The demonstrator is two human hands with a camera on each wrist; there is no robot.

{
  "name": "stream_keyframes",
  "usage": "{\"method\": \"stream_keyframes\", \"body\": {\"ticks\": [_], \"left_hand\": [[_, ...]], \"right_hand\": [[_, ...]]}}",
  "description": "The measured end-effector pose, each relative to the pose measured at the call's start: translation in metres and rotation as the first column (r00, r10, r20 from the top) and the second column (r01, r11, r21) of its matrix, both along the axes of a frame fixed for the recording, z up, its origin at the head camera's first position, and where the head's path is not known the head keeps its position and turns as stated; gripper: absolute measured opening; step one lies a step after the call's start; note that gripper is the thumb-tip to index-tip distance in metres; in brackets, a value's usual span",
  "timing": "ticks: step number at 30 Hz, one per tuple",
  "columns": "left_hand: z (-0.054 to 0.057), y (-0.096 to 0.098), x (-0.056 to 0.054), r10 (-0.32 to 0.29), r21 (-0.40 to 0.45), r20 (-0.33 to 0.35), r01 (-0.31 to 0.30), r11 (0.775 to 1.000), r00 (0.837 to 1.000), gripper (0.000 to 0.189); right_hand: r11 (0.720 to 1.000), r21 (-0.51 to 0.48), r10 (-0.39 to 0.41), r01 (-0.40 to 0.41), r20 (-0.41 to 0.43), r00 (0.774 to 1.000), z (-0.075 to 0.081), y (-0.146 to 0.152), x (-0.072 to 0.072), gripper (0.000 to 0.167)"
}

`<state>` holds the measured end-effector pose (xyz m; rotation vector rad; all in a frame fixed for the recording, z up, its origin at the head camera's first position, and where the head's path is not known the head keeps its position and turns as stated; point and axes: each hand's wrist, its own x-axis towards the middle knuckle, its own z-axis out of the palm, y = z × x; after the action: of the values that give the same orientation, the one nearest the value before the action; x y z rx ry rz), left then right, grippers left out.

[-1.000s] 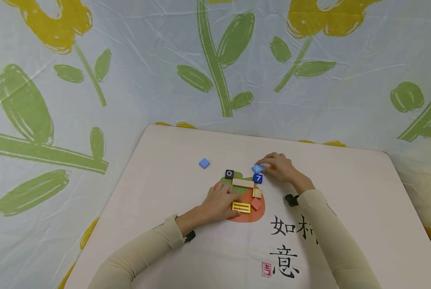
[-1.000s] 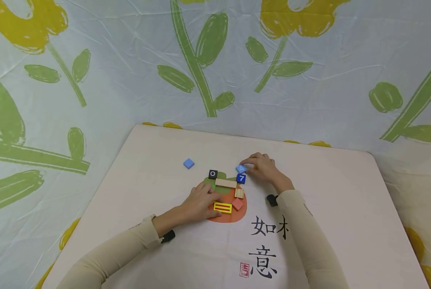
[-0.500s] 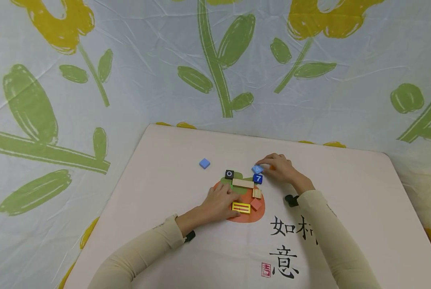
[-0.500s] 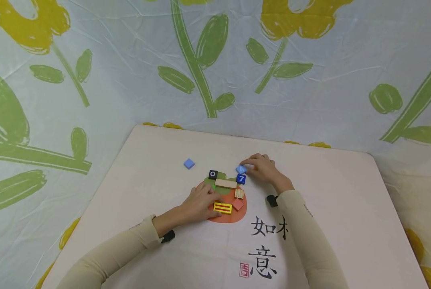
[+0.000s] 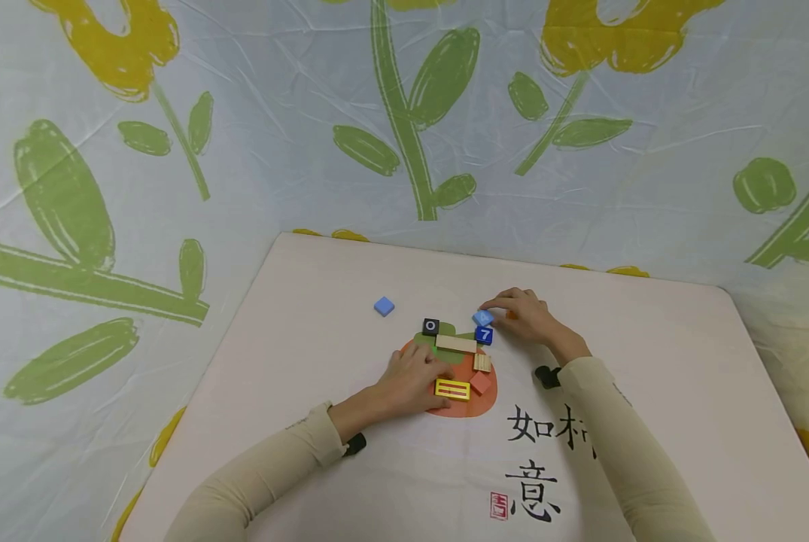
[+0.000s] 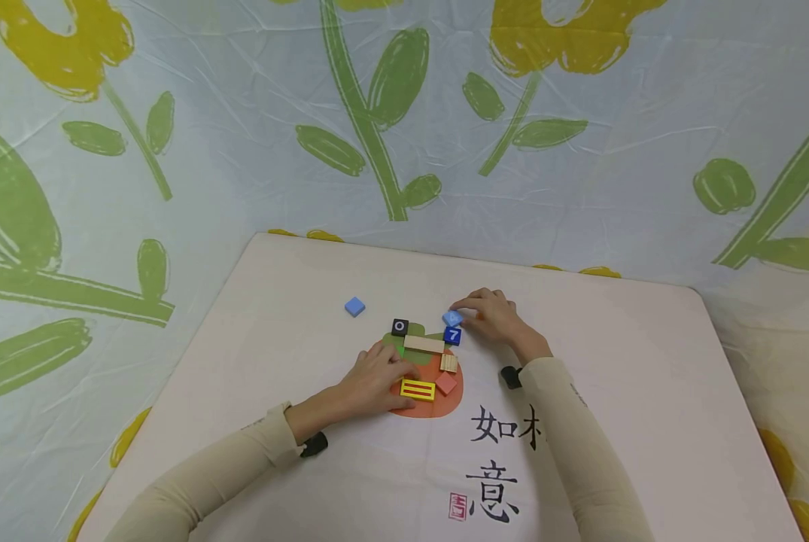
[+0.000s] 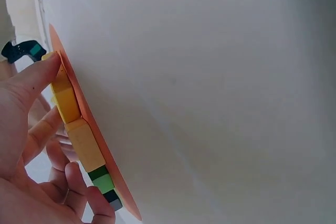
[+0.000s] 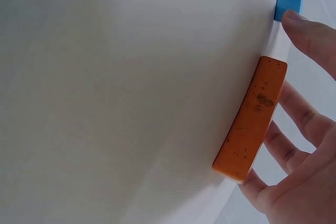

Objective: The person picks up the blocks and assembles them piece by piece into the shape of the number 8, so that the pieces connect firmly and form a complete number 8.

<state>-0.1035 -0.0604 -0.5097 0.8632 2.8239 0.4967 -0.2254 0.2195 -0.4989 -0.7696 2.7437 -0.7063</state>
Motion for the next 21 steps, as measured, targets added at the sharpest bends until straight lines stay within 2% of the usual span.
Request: {"method": "stream_keyframes", "body": {"ticks": [5, 9, 16, 21], "left_hand": [[0.002, -0.001, 0.000, 0.002, -0.001, 0.008, -0.002, 1.000, 1.000, 0.049], [0.009, -0.006, -0.002, 0.022, 0.023, 0.017, -0.022, 0.999, 1.000, 0.053], [0.020, -0.025, -0.010, 0.087, 0.133, -0.026, -0.083, 0.988, 0.996, 0.046], [0.021, -0.047, -0.023, 0.169, 0.184, -0.070, -0.154, 0.971, 0.983, 0.042]], "right_hand": [[1.000, -0.010, -0.013, 0.013, 0.014, 1.000, 0.001, 0.000, 0.001, 0.031], [1.000, -0.009, -0.016, 0.017, 0.021, 1.000, 0.001, 0.000, 0.001, 0.031], [1.000, -0.002, -0.016, 0.016, 0.023, 1.000, -0.002, 0.000, 0.000, 0.031], [1.000, -0.013, -0.012, 0.012, 0.020, 1.000, -0.002, 0.001, 0.000, 0.031]]}}
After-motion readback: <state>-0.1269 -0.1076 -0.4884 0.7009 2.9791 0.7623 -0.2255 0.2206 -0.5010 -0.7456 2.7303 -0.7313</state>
